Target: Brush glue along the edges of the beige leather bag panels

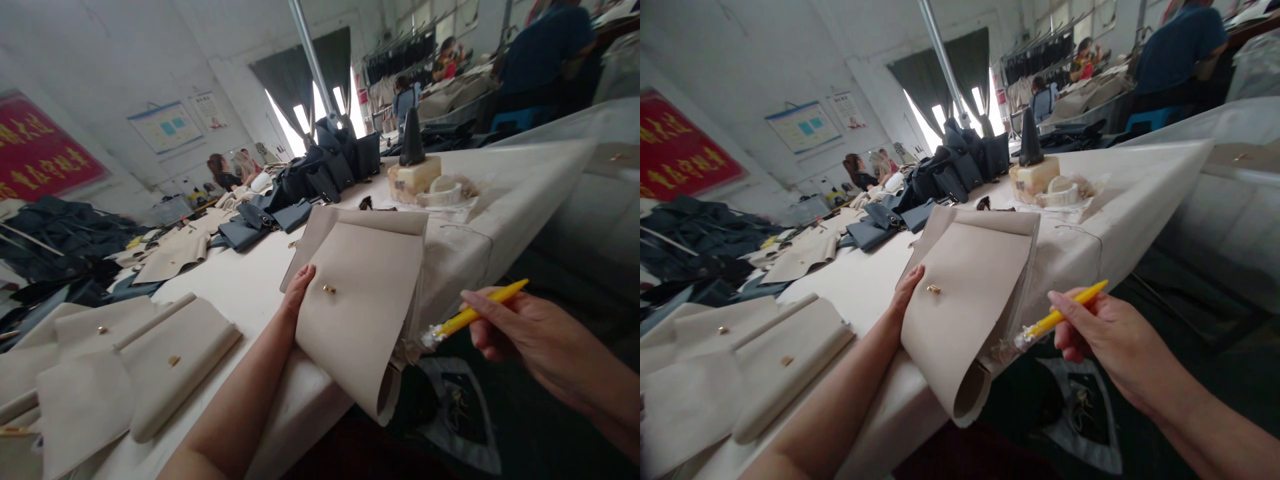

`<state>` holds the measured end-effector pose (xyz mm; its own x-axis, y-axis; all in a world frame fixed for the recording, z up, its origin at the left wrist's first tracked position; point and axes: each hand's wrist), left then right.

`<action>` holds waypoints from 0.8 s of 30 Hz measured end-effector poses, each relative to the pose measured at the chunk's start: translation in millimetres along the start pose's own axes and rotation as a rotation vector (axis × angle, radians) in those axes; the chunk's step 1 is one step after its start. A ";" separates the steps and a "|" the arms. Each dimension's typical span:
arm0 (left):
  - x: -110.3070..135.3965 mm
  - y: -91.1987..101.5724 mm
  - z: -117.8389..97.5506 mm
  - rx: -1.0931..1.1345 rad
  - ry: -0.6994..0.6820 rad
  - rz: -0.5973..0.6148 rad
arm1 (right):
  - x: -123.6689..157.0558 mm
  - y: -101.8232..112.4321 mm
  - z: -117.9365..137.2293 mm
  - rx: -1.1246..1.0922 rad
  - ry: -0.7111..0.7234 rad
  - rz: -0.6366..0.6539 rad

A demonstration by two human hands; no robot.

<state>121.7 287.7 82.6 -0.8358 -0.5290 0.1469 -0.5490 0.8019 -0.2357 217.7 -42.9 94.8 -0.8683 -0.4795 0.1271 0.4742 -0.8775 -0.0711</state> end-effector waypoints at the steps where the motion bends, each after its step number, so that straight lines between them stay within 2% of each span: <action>1: 0.1 -0.2 0.0 -0.004 0.001 0.001 | -0.6 2.2 0.0 0.066 0.063 0.016; 3: 0.2 -0.6 -0.2 -0.010 0.002 0.008 | -1.6 5.7 2.2 0.206 0.199 0.014; 5: 0.1 -1.1 -0.8 -0.006 0.000 0.016 | -2.1 7.3 7.0 0.347 0.339 -0.056; 7: 0.0 -1.5 -1.6 0.002 0.001 0.019 | -0.8 6.5 12.7 0.415 0.404 -0.095; 9: 0.0 -2.0 -2.6 0.006 0.010 0.019 | 3.7 2.9 17.7 0.417 0.378 -0.054; 13: 1.1 -3.9 -3.0 0.023 0.027 0.016 | 20.8 -7.3 20.8 0.301 0.192 0.103; 15: 1.5 -4.9 -2.6 0.034 0.033 0.032 | 28.6 -8.1 17.2 0.216 0.146 0.108; 17: 0.2 -5.1 -3.7 0.044 0.054 0.067 | 32.8 -2.2 9.7 0.131 0.137 0.016; 19: -4.4 -4.0 -8.7 0.028 0.129 0.134 | 33.7 10.5 -0.4 0.051 0.128 -0.149; 21: -12.9 -2.6 -19.4 -0.031 0.239 0.216 | 33.8 26.9 -11.2 -0.010 0.103 -0.286; 24: -31.5 -5.9 -43.8 -0.176 0.385 0.291 | 37.3 49.1 -24.7 -0.089 0.057 -0.381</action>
<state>151.0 311.8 121.5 -0.8780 -0.1631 0.4501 -0.2585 0.9529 -0.1589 205.0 -103.8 71.7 -0.9875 -0.1164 0.1061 0.1041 -0.9879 -0.1152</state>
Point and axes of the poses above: each hand's wrist, its own x-axis away from the middle knuckle, its own y-axis out of the back of the hand, z = x × y, and after that the axes turned 5 degrees about y, right-handed
